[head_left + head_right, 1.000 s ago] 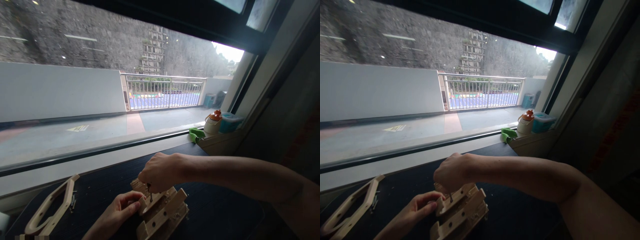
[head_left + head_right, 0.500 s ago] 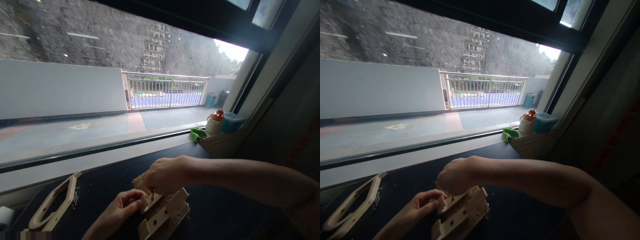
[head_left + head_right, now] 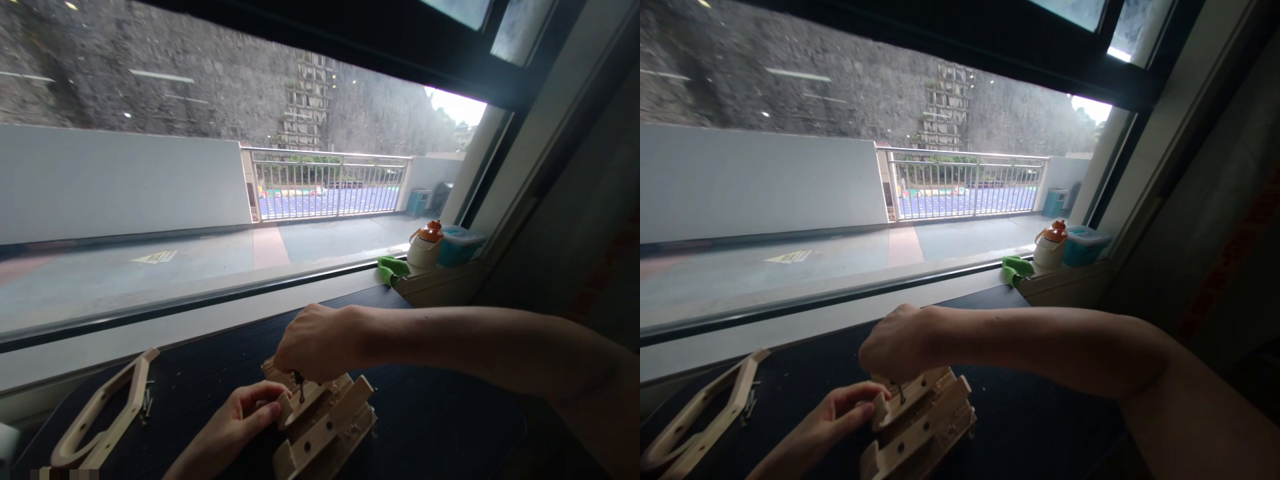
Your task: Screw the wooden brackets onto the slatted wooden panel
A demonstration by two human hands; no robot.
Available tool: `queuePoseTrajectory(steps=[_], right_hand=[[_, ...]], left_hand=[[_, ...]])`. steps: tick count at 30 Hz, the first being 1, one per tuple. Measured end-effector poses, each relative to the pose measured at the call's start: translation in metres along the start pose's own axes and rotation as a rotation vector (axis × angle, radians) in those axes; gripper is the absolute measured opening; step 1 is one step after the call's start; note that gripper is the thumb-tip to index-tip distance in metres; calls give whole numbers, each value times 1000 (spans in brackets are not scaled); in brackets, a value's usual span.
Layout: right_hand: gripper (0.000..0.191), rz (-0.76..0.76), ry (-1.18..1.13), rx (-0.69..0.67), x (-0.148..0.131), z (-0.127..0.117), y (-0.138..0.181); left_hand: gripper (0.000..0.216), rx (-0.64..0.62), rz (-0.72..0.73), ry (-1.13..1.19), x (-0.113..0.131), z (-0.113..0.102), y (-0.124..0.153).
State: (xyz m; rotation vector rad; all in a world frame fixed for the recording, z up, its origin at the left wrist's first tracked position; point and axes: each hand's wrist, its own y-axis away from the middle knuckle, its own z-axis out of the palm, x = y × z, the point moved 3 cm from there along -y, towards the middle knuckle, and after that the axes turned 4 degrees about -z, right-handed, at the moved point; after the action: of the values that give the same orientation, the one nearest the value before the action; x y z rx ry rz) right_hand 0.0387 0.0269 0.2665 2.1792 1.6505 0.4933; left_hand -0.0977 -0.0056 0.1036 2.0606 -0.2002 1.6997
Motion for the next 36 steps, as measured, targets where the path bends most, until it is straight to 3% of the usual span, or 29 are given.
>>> queuePoseTrajectory(steps=[6,14,28,36], right_hand=[[23,-65,-60,-21,-2,0,-7],[30,28,-116,-20,1,6,-4],[17,-56,-21,-29,-5,7,-7],[21,32,-76,10,4,12,-8]], left_hand=[[51,9,-8,-1,-2,0,0],[53,36,-42,18,-6,-2,-1],[53,17,-30,22,0,0,0],[50,18,-6,28,-2,0,0]])
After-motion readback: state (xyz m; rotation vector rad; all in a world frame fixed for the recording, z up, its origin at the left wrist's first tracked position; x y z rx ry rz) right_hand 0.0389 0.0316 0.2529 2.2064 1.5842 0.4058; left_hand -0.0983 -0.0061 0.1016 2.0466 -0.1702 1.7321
